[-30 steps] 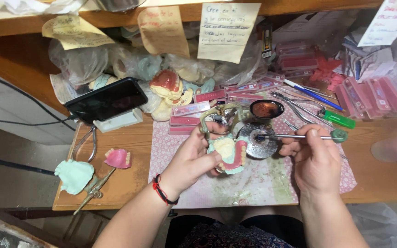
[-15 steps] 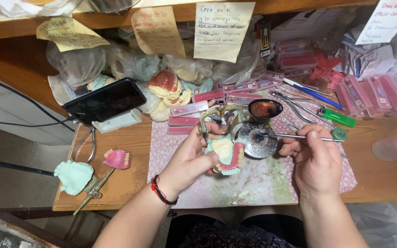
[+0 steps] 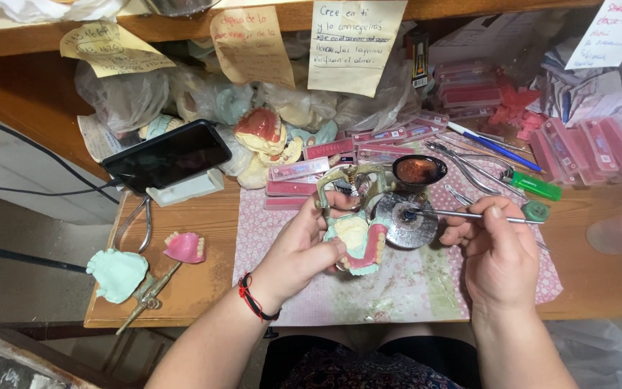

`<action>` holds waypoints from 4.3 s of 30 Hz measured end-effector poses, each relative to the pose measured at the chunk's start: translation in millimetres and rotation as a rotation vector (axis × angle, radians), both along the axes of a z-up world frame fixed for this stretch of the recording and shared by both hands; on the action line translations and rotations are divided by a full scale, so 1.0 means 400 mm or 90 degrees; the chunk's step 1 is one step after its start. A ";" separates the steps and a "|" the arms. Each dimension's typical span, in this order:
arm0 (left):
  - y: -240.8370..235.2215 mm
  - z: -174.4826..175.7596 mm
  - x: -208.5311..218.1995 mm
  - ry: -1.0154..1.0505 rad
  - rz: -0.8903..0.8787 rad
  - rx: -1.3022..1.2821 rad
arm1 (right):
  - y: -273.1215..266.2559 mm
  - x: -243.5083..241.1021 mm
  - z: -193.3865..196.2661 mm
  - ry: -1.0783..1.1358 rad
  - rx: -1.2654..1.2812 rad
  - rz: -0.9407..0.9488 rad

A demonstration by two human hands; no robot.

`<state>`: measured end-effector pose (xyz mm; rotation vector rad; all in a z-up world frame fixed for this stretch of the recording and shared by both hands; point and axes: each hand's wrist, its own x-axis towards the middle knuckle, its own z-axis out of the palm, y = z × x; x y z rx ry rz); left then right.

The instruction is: The person holds a dental prosthesis in a metal holder and uses a fine brush to apply a substance to the pink gum area. They repeatedly dip the brush into a small container and continue applying the material to the prosthesis surface.

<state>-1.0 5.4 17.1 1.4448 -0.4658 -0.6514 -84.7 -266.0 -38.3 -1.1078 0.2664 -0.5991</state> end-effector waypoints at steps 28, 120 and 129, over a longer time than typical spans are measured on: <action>-0.001 -0.031 0.003 -0.048 0.009 -0.013 | 0.014 -0.007 0.013 0.015 -0.014 -0.013; 0.040 -0.132 -0.055 0.011 0.073 -0.223 | 0.168 -0.080 0.064 -0.096 0.019 0.362; 0.047 -0.122 -0.052 -0.026 0.078 -0.172 | 0.141 -0.086 0.079 -0.124 -0.002 0.360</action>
